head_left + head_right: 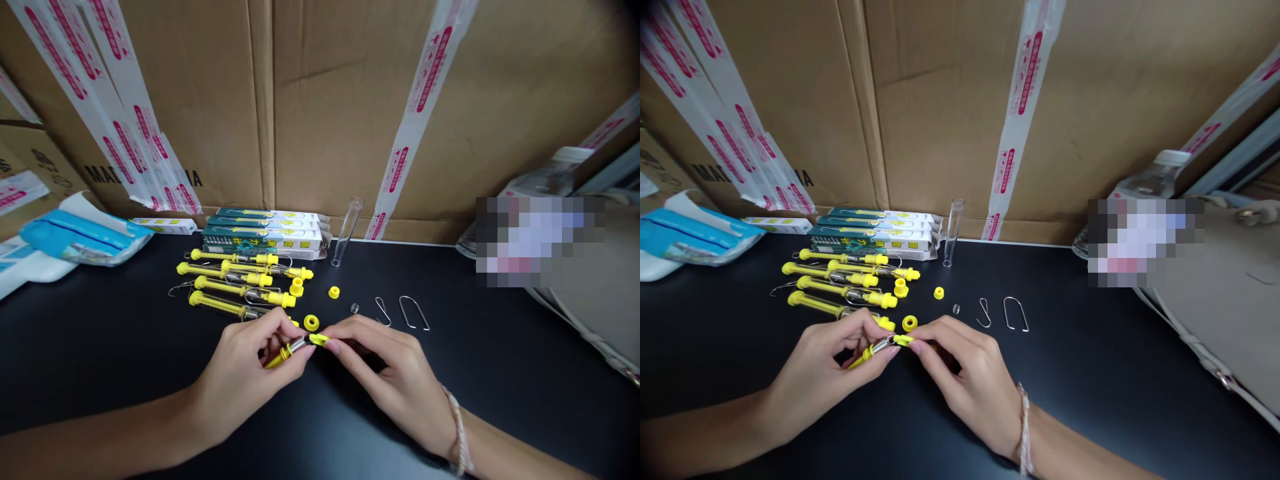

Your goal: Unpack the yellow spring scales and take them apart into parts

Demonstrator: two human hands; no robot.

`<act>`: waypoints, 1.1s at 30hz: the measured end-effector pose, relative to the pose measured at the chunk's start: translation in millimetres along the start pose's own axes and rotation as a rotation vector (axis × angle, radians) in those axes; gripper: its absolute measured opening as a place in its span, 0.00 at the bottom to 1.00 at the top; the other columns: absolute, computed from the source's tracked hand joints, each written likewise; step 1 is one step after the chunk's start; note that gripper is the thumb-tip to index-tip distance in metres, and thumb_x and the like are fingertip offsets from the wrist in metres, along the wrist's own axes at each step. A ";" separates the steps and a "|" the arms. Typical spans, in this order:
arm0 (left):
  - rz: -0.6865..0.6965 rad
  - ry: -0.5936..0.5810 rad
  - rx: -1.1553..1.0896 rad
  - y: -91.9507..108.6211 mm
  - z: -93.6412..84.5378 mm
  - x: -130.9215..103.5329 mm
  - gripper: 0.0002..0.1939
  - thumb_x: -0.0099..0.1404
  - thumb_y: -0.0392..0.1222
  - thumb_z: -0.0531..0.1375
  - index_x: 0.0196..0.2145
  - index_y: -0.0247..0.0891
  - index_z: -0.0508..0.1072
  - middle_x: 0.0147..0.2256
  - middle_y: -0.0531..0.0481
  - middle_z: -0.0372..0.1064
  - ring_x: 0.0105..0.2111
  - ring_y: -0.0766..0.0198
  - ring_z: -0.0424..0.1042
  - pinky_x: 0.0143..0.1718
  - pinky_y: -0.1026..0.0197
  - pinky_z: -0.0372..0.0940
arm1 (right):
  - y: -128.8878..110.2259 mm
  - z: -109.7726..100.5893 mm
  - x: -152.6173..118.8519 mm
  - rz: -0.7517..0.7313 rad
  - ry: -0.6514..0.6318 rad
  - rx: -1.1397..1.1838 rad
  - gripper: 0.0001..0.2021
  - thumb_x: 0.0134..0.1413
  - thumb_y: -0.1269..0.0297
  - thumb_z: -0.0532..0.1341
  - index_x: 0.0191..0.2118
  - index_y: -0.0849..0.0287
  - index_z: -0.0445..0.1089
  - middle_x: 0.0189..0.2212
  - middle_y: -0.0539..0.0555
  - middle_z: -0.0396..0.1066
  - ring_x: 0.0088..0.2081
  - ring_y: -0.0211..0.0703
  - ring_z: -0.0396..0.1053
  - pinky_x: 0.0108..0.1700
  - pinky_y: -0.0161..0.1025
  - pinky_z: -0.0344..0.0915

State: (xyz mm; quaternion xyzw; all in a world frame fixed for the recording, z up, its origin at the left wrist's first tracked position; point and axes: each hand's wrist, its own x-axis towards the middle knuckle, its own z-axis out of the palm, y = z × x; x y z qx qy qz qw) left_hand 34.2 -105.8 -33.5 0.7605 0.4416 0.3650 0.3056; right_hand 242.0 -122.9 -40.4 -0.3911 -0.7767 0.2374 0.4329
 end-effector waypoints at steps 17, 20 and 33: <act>0.118 -0.051 0.086 3.3 -1.1 -2.4 0.03 0.58 0.35 0.62 0.31 0.38 0.76 0.20 0.59 0.68 0.17 0.74 0.61 0.19 0.72 0.59 | 1.6 1.9 -1.8 0.024 -0.046 0.044 0.03 0.62 0.68 0.66 0.40 0.59 0.78 0.35 0.53 0.76 0.34 0.39 0.75 0.37 0.34 0.72; 0.187 -0.002 0.087 3.4 -0.7 -3.6 0.03 0.58 0.32 0.61 0.28 0.38 0.74 0.22 0.59 0.70 0.18 0.75 0.61 0.20 0.74 0.59 | 1.9 2.8 -4.1 0.038 -0.044 0.045 0.03 0.62 0.67 0.66 0.38 0.59 0.77 0.35 0.53 0.76 0.34 0.39 0.75 0.38 0.34 0.72; 0.259 0.077 0.135 2.8 0.8 -7.1 0.06 0.59 0.30 0.62 0.28 0.39 0.73 0.23 0.62 0.71 0.17 0.77 0.60 0.22 0.77 0.60 | 1.5 -1.7 1.6 0.219 -0.177 0.204 0.12 0.59 0.55 0.67 0.38 0.59 0.80 0.26 0.51 0.74 0.25 0.36 0.64 0.29 0.34 0.62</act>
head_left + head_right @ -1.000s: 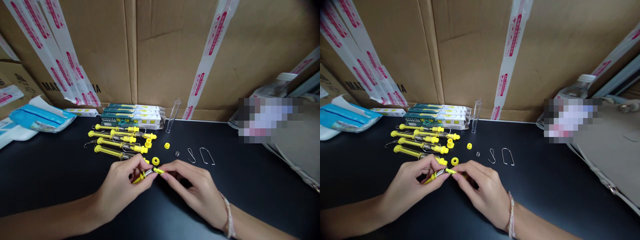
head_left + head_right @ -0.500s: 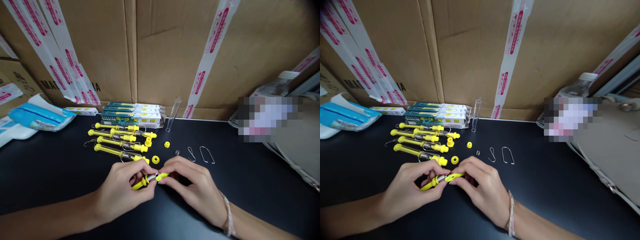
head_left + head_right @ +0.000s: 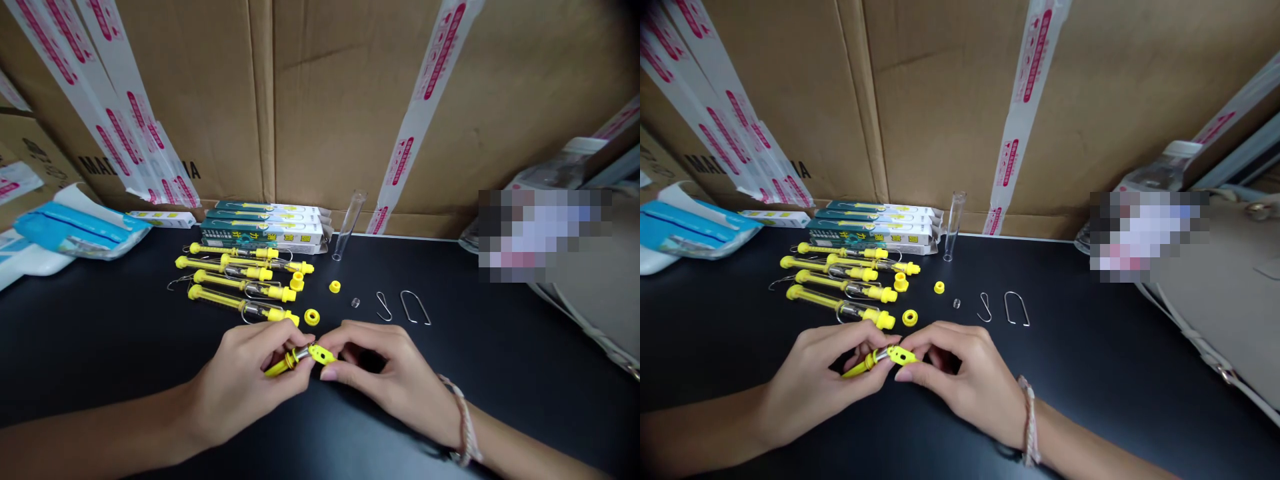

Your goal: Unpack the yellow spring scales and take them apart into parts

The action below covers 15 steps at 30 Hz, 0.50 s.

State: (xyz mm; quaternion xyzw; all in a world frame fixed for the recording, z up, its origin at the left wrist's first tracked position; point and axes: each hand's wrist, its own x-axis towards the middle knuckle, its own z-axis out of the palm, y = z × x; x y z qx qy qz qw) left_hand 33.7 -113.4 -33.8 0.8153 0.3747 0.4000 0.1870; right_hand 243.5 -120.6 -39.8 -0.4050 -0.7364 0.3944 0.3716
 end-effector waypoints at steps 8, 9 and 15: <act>-0.034 -0.031 -0.009 -2.6 -0.6 1.8 0.04 0.61 0.32 0.62 0.30 0.39 0.74 0.24 0.62 0.72 0.19 0.77 0.63 0.25 0.78 0.62 | 2.8 -4.8 2.3 0.207 -0.122 0.394 0.13 0.64 0.55 0.62 0.41 0.59 0.79 0.24 0.48 0.72 0.24 0.32 0.61 0.32 0.32 0.61; -0.034 -0.035 -0.009 -2.8 -0.3 1.7 0.04 0.61 0.32 0.62 0.31 0.39 0.75 0.24 0.62 0.72 0.19 0.78 0.63 0.25 0.78 0.62 | 3.4 -4.7 2.4 0.228 -0.119 0.419 0.12 0.62 0.56 0.64 0.41 0.59 0.79 0.25 0.48 0.72 0.26 0.32 0.62 0.33 0.32 0.62; -0.002 -0.030 0.011 -0.6 -0.2 -0.4 0.05 0.61 0.32 0.62 0.32 0.40 0.76 0.23 0.63 0.71 0.18 0.77 0.62 0.26 0.79 0.62 | 3.8 -2.3 4.3 0.262 -0.080 0.389 0.12 0.56 0.56 0.69 0.40 0.59 0.78 0.31 0.50 0.73 0.32 0.36 0.67 0.35 0.33 0.64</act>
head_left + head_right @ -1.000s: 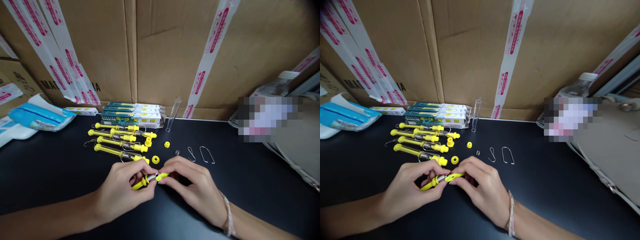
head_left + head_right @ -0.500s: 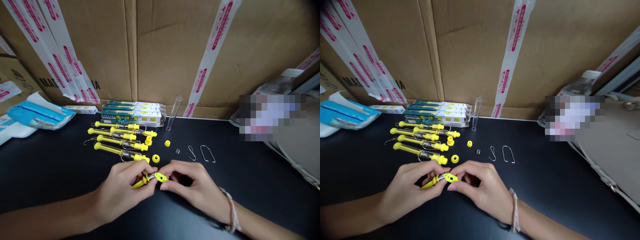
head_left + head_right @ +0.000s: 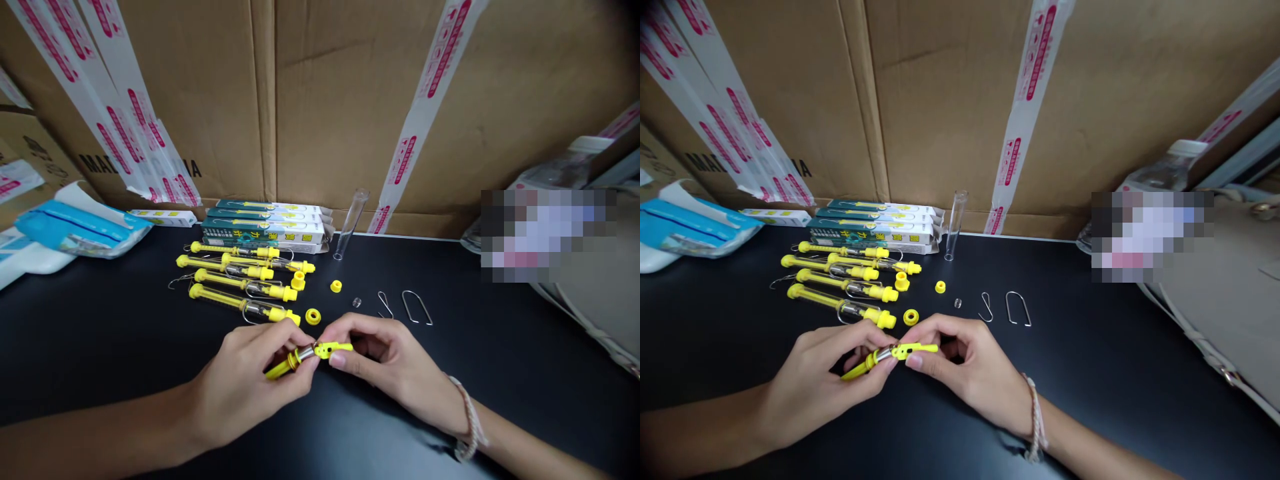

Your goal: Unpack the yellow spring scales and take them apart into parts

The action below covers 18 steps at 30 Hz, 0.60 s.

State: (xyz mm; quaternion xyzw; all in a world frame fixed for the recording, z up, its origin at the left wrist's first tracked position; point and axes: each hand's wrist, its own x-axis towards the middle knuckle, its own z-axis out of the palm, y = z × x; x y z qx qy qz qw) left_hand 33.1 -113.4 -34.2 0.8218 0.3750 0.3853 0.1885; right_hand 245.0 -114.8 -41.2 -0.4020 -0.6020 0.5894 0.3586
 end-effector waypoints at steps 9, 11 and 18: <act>0.022 -0.005 0.018 -1.4 0.7 0.9 0.05 0.60 0.31 0.61 0.31 0.39 0.75 0.22 0.62 0.70 0.18 0.77 0.62 0.27 0.79 0.64 | 0.1 4.5 -6.3 -0.249 0.163 -0.400 0.06 0.62 0.60 0.65 0.40 0.53 0.79 0.32 0.48 0.79 0.27 0.35 0.68 0.31 0.33 0.63; 0.032 -0.010 0.017 -2.3 0.6 1.1 0.05 0.61 0.31 0.61 0.31 0.39 0.75 0.23 0.62 0.71 0.18 0.77 0.63 0.27 0.78 0.64 | 1.0 5.3 -7.3 -0.293 0.193 -0.458 0.05 0.62 0.60 0.65 0.40 0.54 0.78 0.31 0.47 0.78 0.27 0.34 0.68 0.30 0.33 0.63; 0.098 -0.008 0.073 -2.0 -0.5 0.5 0.05 0.62 0.31 0.60 0.33 0.39 0.74 0.23 0.61 0.72 0.19 0.76 0.66 0.28 0.76 0.64 | 3.3 5.8 -7.6 -0.279 0.220 -0.506 0.07 0.62 0.58 0.65 0.38 0.55 0.77 0.29 0.48 0.77 0.26 0.36 0.69 0.30 0.33 0.65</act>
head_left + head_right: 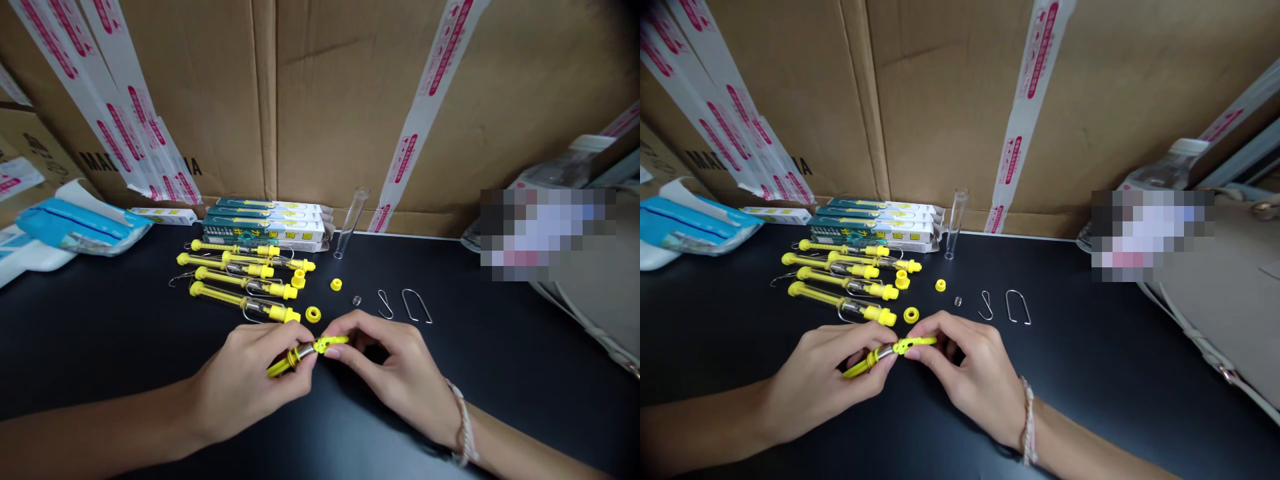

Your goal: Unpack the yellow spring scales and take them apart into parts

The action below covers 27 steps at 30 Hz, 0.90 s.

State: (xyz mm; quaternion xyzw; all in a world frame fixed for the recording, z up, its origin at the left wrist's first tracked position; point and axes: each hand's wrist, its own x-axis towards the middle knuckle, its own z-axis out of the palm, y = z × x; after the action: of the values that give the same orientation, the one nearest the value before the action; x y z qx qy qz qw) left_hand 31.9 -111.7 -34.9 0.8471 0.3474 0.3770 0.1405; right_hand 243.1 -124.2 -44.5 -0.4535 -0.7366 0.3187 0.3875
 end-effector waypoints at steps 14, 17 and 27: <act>0.069 -0.134 -0.040 -3.1 0.3 -3.6 0.04 0.69 0.33 0.59 0.36 0.41 0.71 0.26 0.60 0.69 0.24 0.73 0.69 0.29 0.71 0.61 | -1.6 0.6 -2.2 0.087 -0.116 0.022 0.06 0.65 0.64 0.60 0.35 0.55 0.70 0.25 0.46 0.72 0.25 0.36 0.69 0.30 0.33 0.62; 0.078 -0.134 -0.029 -2.0 0.2 -2.0 0.06 0.71 0.34 0.57 0.36 0.42 0.71 0.25 0.61 0.67 0.23 0.73 0.67 0.28 0.71 0.60 | -2.2 0.8 -2.6 0.111 -0.128 0.052 0.05 0.65 0.65 0.60 0.35 0.55 0.69 0.24 0.46 0.72 0.25 0.36 0.69 0.29 0.32 0.62; 0.098 -0.102 0.035 -1.5 2.5 -6.4 0.08 0.72 0.38 0.57 0.33 0.40 0.70 0.24 0.59 0.69 0.21 0.72 0.68 0.26 0.69 0.60 | -3.4 4.0 -2.6 0.134 -0.090 0.061 0.07 0.67 0.63 0.58 0.35 0.55 0.67 0.23 0.46 0.73 0.23 0.36 0.70 0.27 0.32 0.63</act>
State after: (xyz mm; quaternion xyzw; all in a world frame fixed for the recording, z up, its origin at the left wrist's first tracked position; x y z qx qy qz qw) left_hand 30.0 -115.1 -40.8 0.8834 0.3042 0.3339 0.1245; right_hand 239.0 -128.3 -44.4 -0.4750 -0.7113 0.3860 0.3454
